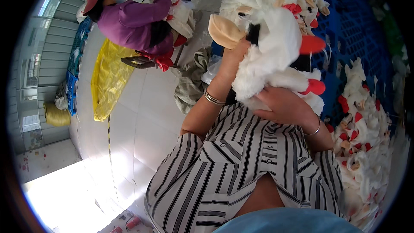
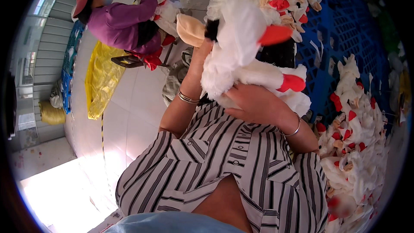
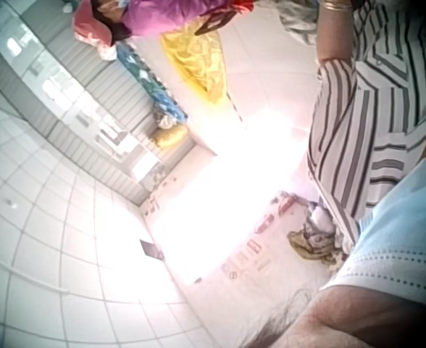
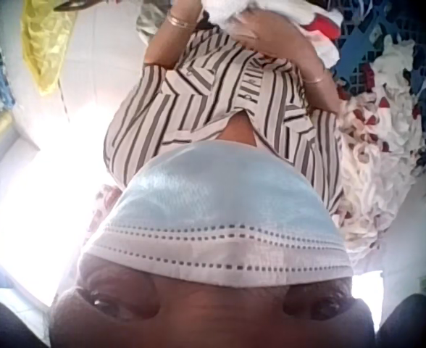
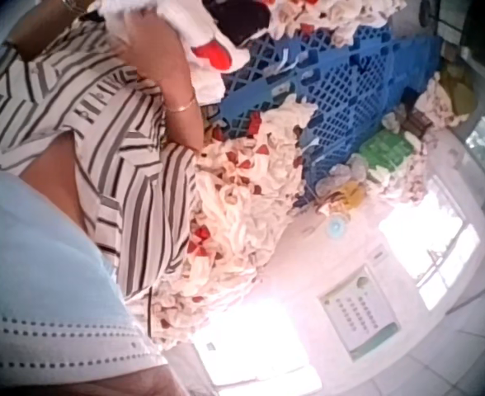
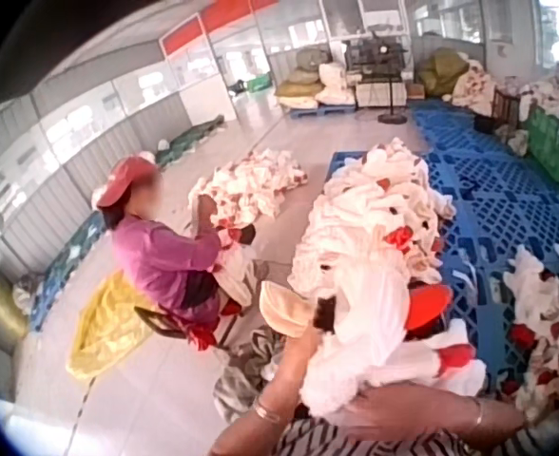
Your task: The person assembles white stuffed animal toys by hand, attaching red fabric pieces to the limbs and adjusting the plush bodies. The person works at a table in a factory setting, handling the toys one by one and placing them into a blue crate.
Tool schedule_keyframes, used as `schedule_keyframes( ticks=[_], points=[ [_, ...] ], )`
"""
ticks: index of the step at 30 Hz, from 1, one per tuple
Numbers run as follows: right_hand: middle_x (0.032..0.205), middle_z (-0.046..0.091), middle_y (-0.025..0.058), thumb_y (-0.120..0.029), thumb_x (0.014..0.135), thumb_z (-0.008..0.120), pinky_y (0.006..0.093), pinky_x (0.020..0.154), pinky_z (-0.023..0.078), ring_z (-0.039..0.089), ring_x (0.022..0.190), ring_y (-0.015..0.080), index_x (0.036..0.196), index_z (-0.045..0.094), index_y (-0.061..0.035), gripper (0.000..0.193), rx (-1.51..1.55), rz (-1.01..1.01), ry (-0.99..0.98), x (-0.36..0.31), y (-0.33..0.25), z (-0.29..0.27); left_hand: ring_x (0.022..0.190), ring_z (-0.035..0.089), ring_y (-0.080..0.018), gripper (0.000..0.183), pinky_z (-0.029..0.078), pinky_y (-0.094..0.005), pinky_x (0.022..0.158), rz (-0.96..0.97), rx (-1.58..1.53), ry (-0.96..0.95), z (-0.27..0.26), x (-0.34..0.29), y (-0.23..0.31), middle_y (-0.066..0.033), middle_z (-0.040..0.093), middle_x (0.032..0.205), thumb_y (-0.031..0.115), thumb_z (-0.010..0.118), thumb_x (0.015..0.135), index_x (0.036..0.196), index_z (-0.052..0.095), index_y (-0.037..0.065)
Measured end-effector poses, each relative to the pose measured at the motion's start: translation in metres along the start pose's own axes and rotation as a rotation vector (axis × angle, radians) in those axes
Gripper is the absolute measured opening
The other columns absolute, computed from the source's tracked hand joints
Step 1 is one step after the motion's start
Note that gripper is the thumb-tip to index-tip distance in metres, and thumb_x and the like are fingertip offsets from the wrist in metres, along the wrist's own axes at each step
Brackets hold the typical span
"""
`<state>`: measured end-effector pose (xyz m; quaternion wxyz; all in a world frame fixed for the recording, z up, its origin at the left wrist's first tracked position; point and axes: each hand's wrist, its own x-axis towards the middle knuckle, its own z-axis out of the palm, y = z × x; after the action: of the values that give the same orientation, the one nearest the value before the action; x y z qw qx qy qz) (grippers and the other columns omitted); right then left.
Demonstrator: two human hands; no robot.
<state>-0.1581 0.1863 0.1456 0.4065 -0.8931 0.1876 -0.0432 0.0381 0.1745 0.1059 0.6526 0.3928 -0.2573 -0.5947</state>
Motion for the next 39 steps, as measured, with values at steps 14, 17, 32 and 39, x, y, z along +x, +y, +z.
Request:
schedule_keyframes(
  ticks=[14, 17, 32, 39],
  points=[
    [0.103, 0.062, 0.009, -0.042, 0.084, 0.072, 0.0238, 0.07, 0.046, 0.059, 0.073, 0.0113, 0.133, 0.045, 0.0026, 0.072, 0.795, -0.078, 0.395, -0.008, 0.063, -0.066, 0.103, 0.063, -0.03, 0.044, 0.051, -0.04, 0.089, -0.121, -0.408, -0.236, -0.034, -0.01, -0.005, -0.0176, 0.065, 0.113, 0.025, 0.051, 0.085, 0.117, 0.059, -0.004],
    [0.116, 0.057, 0.0098, -0.036, 0.078, 0.079, 0.0226, 0.073, 0.046, 0.058, 0.08, 0.0097, 0.136, 0.042, 0.0014, 0.079, 0.93, -0.078, 0.132, 0.004, 0.044, -0.063, 0.104, 0.062, -0.0264, 0.045, 0.045, -0.0459, 0.094, 0.05, -0.515, -0.765, -0.029, 0.008, 0.022, -0.0128, 0.065, 0.111, 0.038, 0.062, 0.09, 0.119, 0.053, 0.005],
    [0.069, 0.029, -0.0025, -0.024, 0.1, 0.051, 0.026, 0.057, 0.028, 0.03, 0.064, 0.0107, 0.069, 0.036, -0.0114, 0.037, 1.109, -0.068, 1.243, 0.01, 0.053, -0.079, 0.086, 0.06, -0.0161, 0.045, 0.05, -0.0299, 0.081, 0.374, -0.096, 0.191, -0.032, 0.019, 0.043, -0.0076, 0.063, 0.094, 0.041, 0.042, 0.102, 0.1, 0.061, 0.001],
    [0.066, 0.03, -0.0021, -0.023, 0.1, 0.051, 0.0268, 0.057, 0.029, 0.03, 0.062, 0.01, 0.068, 0.038, -0.012, 0.037, 1.011, -0.061, 1.329, -0.009, 0.053, -0.09, 0.086, 0.06, -0.014, 0.019, 0.049, -0.0293, 0.081, 0.552, -0.101, 0.045, -0.036, 0.019, 0.064, -0.005, 0.062, 0.096, 0.016, 0.05, 0.099, 0.105, 0.06, 0.001]
  ],
)
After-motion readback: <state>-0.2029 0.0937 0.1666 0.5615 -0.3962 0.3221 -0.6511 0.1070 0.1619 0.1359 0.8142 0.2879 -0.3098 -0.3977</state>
